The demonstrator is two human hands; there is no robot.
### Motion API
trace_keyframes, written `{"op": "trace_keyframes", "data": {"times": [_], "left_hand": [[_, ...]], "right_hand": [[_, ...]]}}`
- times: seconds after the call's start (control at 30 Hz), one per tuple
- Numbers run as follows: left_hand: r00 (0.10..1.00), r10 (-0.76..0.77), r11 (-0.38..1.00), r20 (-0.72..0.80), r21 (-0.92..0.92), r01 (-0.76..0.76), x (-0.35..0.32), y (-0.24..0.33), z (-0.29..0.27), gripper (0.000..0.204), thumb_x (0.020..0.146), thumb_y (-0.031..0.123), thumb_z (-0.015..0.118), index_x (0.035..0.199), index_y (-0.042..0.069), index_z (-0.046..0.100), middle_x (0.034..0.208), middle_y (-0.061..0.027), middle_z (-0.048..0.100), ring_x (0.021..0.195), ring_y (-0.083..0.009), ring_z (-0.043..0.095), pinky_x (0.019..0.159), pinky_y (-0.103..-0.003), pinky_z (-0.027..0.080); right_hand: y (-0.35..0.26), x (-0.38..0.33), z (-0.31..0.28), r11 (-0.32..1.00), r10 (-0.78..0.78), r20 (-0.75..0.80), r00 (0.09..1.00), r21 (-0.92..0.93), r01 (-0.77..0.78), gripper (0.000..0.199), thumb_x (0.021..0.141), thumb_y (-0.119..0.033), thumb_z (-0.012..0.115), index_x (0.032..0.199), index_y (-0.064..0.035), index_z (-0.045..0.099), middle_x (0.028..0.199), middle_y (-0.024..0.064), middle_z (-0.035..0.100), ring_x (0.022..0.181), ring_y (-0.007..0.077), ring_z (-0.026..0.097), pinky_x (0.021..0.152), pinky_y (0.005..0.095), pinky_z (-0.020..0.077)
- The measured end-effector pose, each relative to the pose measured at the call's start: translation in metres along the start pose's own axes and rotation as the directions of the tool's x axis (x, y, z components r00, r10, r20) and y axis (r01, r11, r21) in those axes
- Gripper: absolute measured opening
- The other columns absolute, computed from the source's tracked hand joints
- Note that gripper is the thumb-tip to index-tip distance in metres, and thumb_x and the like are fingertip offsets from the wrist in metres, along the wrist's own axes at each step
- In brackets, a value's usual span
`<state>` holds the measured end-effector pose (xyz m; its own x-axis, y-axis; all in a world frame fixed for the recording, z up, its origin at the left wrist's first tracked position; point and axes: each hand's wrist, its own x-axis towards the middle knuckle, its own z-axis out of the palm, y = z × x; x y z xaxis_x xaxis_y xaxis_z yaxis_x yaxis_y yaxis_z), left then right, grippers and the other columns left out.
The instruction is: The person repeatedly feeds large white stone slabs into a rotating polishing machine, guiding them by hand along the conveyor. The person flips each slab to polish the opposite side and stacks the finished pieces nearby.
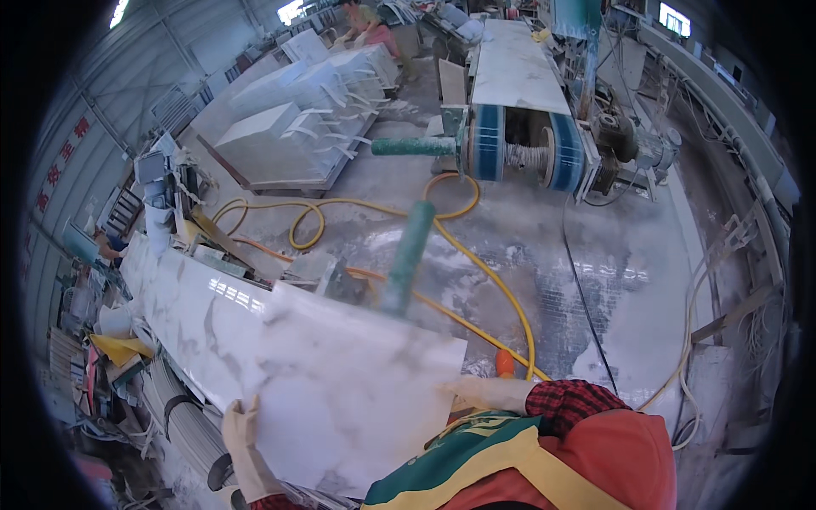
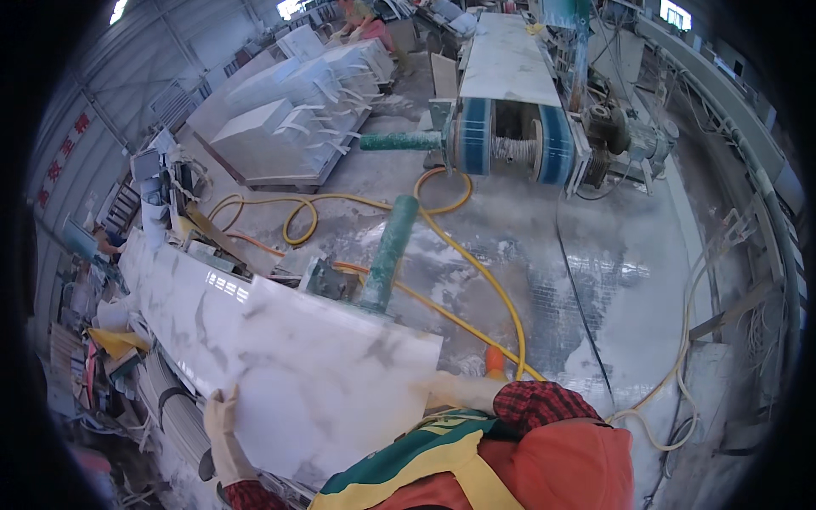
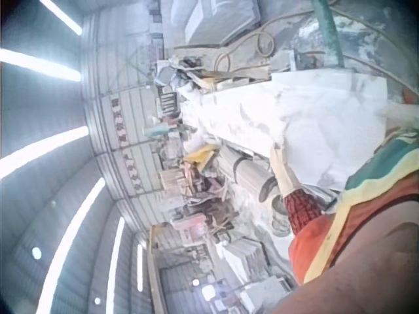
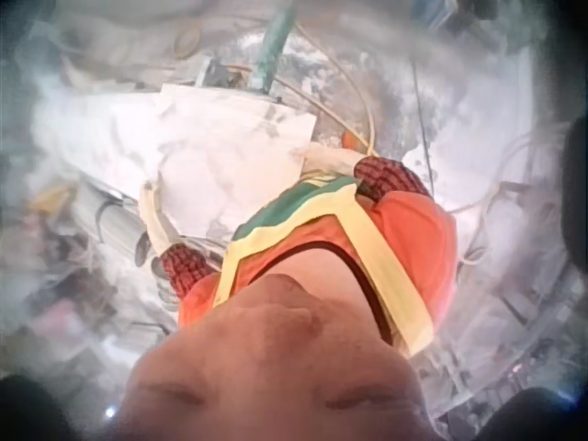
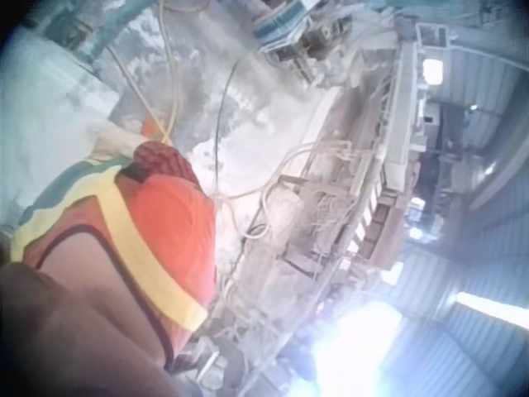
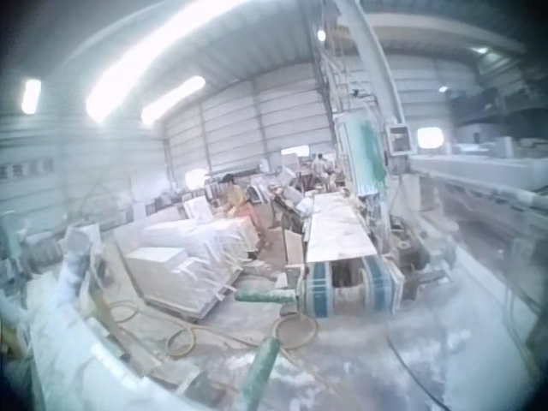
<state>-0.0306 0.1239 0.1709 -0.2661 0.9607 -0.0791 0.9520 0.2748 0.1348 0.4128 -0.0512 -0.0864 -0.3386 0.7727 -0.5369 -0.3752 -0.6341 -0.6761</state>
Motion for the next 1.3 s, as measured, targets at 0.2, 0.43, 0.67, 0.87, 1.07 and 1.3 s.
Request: {"op": "trace_keyframes", "data": {"times": [0.2,0.43,0.67,0.87,1.07,1.3], "left_hand": [[0.966,-0.026,0.806,-0.257,-0.577,-0.132,-0.049,0.079,-0.076,0.038,0.084,0.033,0.084,0.08,0.001,0.065,0.07,0.0004,0.055,0.066,-0.0102,0.048,0.06,-0.031,0.039],[0.92,-0.071,0.462,-0.384,-0.83,-0.311,-0.053,0.159,-0.048,0.029,0.093,0.025,0.081,0.09,0.005,0.06,0.079,0.0002,0.058,0.068,-0.0099,0.049,0.061,-0.028,0.039],[0.989,-0.046,0.067,-0.138,-0.989,-0.135,-0.017,0.351,0.046,0.026,0.098,0.022,0.078,0.097,0.007,0.058,0.088,-0.0059,0.068,0.074,-0.0151,0.062,0.065,-0.032,0.052],[0.963,0.199,0.023,0.183,-0.983,0.182,0.0,0.497,0.124,0.029,0.105,0.031,0.068,0.108,0.003,0.06,0.097,-0.0103,0.071,0.08,-0.0182,0.068,0.068,-0.032,0.056],[0.892,0.181,0.466,0.414,-0.835,0.293,0.058,0.59,0.207,0.053,0.102,0.054,0.065,0.114,0.002,0.07,0.101,-0.0072,0.072,0.088,-0.0156,0.066,0.075,-0.035,0.056],[0.824,0.337,0.825,0.456,-0.565,-0.024,0.114,0.724,0.197,0.066,0.101,0.059,0.05,0.136,0.007,0.07,0.126,-0.0161,0.072,0.117,-0.0292,0.067,0.104,-0.039,0.048]], "right_hand": [[-0.121,-0.001,-0.028,0.929,-0.017,-0.092,0.996,-0.37,-0.018,0.048,0.1,-0.031,0.07,0.14,-0.0044,0.064,0.13,0.0139,0.071,0.112,0.0271,0.071,0.098,0.04,0.0578],[-0.309,-0.042,-0.109,0.911,-0.392,-0.223,0.893,-0.233,0.342,0.048,0.094,-0.02,0.078,0.137,-0.0036,0.063,0.12,0.0071,0.074,0.114,0.0213,0.067,0.096,0.0389,0.0554],[-0.474,-0.104,-0.224,0.761,-0.648,-0.418,0.637,-0.394,0.516,0.052,0.091,-0.022,0.083,0.134,0.0001,0.064,0.124,0.0147,0.073,0.112,0.024,0.07,0.097,0.0394,0.0581],[-0.512,-0.113,-0.346,0.75,-0.659,-0.549,0.514,-0.423,0.509,0.05,0.089,-0.015,0.085,0.131,0.0014,0.065,0.117,0.0136,0.075,0.099,0.0246,0.074,0.087,0.0393,0.0617],[-0.455,-0.09,-0.454,0.871,-0.388,-0.828,0.404,-0.186,0.455,0.048,0.084,-0.017,0.089,0.126,-0.0007,0.071,0.115,0.0149,0.077,0.092,0.0277,0.076,0.081,0.0428,0.0628],[-0.455,-0.066,-0.536,0.964,-0.144,-0.976,0.164,-0.101,0.246,0.055,0.087,-0.031,0.086,0.129,-0.0003,0.069,0.112,0.0158,0.077,0.09,0.0264,0.076,0.078,0.0413,0.0616]]}}
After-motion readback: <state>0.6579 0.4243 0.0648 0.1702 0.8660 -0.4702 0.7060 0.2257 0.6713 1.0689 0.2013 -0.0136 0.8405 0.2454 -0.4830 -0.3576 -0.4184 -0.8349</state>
